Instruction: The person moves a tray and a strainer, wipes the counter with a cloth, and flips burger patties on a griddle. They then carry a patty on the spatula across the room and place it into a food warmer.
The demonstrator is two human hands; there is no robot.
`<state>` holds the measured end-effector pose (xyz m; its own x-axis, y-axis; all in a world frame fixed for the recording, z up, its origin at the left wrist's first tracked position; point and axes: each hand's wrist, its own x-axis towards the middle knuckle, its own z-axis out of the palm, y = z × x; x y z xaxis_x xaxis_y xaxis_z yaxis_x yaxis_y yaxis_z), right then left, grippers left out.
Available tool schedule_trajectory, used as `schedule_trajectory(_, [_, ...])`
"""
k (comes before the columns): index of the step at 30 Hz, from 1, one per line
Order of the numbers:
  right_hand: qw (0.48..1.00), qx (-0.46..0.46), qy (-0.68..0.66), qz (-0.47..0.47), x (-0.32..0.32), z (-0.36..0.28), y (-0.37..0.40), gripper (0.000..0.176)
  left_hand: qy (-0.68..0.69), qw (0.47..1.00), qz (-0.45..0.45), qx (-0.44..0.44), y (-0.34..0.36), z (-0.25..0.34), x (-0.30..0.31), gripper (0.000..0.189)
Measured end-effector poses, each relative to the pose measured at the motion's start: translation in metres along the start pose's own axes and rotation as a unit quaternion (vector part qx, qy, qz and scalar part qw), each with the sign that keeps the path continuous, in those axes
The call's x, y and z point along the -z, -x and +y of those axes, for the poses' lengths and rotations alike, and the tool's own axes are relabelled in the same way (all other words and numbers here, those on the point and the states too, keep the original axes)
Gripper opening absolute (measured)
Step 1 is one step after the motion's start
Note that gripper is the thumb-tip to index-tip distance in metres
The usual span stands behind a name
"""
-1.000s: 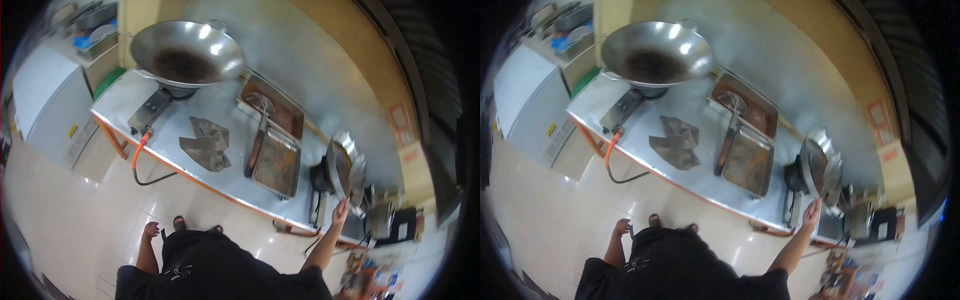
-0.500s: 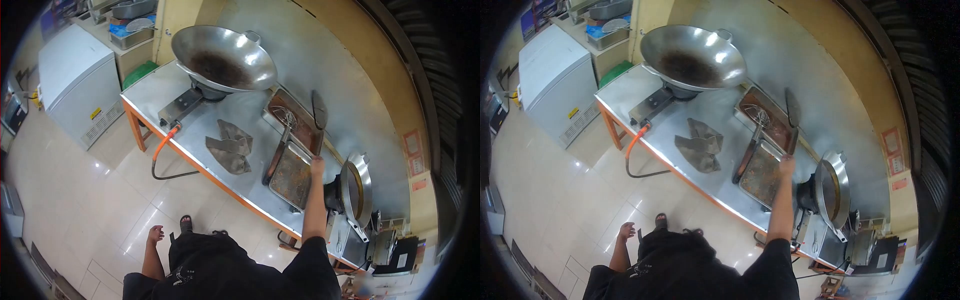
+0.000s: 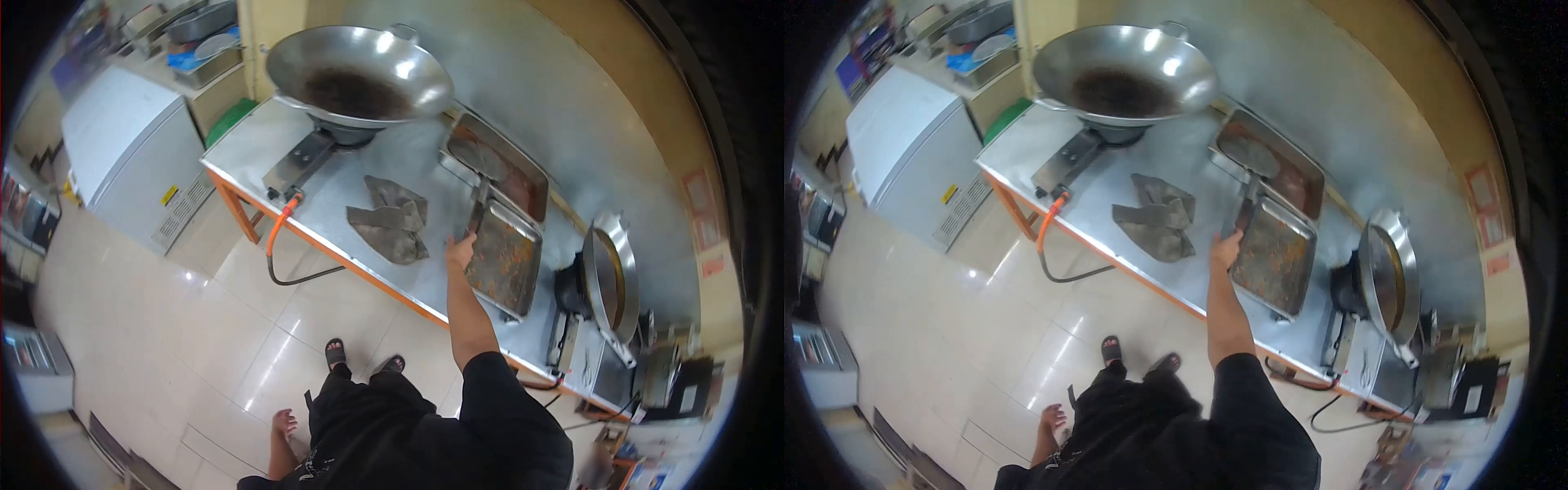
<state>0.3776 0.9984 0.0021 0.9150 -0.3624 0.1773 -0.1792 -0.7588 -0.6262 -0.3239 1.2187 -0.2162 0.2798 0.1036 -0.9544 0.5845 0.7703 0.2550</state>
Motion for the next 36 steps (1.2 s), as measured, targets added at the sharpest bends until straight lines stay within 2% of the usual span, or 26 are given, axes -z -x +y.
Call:
schedule_trajectory(2, [0.998, -0.029, 0.038, 0.031, 0.016, -0.010, 0.007, 0.057, -0.175, 0.978, -0.069, -0.095, -0.029, -0.015, 0.007, 0.032])
schedule_trajectory(3, [0.996, -0.043, 0.057, 0.045, 0.027, -0.008, 0.010, 0.057, -0.088, 0.996, -0.024, -0.020, -0.009, 0.007, -0.013, 0.031])
schedule_trajectory(4, [0.999, -0.036, 0.000, 0.036, 0.037, 0.005, 0.013, 0.055, -0.108, 0.994, 0.004, 0.000, -0.004, 0.023, -0.028, 0.031])
schedule_trajectory(6, [0.993, -0.013, -0.117, 0.022, 0.055, 0.041, 0.020, 0.050, -0.154, 0.987, 0.026, -0.028, 0.000, 0.054, -0.054, 0.033])
schedule_trajectory(7, [0.972, -0.111, -0.205, 0.036, 0.067, 0.057, 0.029, 0.048, -0.159, 0.986, 0.024, -0.043, 0.000, 0.071, -0.065, 0.033])
schedule_trajectory(8, [0.934, -0.203, -0.292, 0.048, 0.079, 0.076, 0.044, 0.046, -0.159, 0.985, 0.021, -0.058, -0.001, 0.087, -0.076, 0.033])
schedule_trajectory(10, [0.809, -0.372, -0.452, 0.063, 0.097, 0.106, 0.068, 0.044, -0.175, 0.980, 0.033, -0.090, 0.000, 0.123, -0.098, 0.031])
schedule_trajectory(13, [0.689, -0.449, -0.566, 0.055, 0.110, 0.151, 0.067, 0.030, -0.203, 0.969, 0.000, -0.138, 0.007, 0.170, -0.122, 0.032])
schedule_trajectory(16, [0.657, -0.402, -0.638, 0.010, 0.105, 0.173, 0.051, 0.034, -0.225, 0.960, -0.025, -0.166, 0.017, 0.198, -0.142, 0.034])
schedule_trajectory(20, [0.640, -0.413, -0.648, 0.005, 0.108, 0.178, 0.034, 0.033, -0.227, 0.957, -0.034, -0.178, 0.021, 0.207, -0.150, 0.033])
schedule_trajectory(24, [0.697, -0.302, -0.646, 0.080, 0.120, 0.158, 0.034, 0.027, -0.225, 0.963, -0.021, -0.143, 0.012, 0.184, -0.136, 0.033])
schedule_trajectory(27, [0.710, -0.275, -0.633, 0.140, 0.123, 0.152, 0.027, 0.023, -0.236, 0.966, 0.000, -0.109, 0.016, 0.157, -0.121, 0.029])
schedule_trajectory(33, [0.732, -0.272, -0.596, 0.187, 0.140, 0.136, 0.026, 0.027, -0.217, 0.975, 0.031, -0.043, 0.021, 0.114, -0.095, 0.029])
schedule_trajectory(36, [0.722, -0.227, -0.621, 0.204, 0.146, 0.136, 0.029, 0.027, -0.201, 0.978, 0.029, -0.039, 0.011, 0.106, -0.084, 0.030])
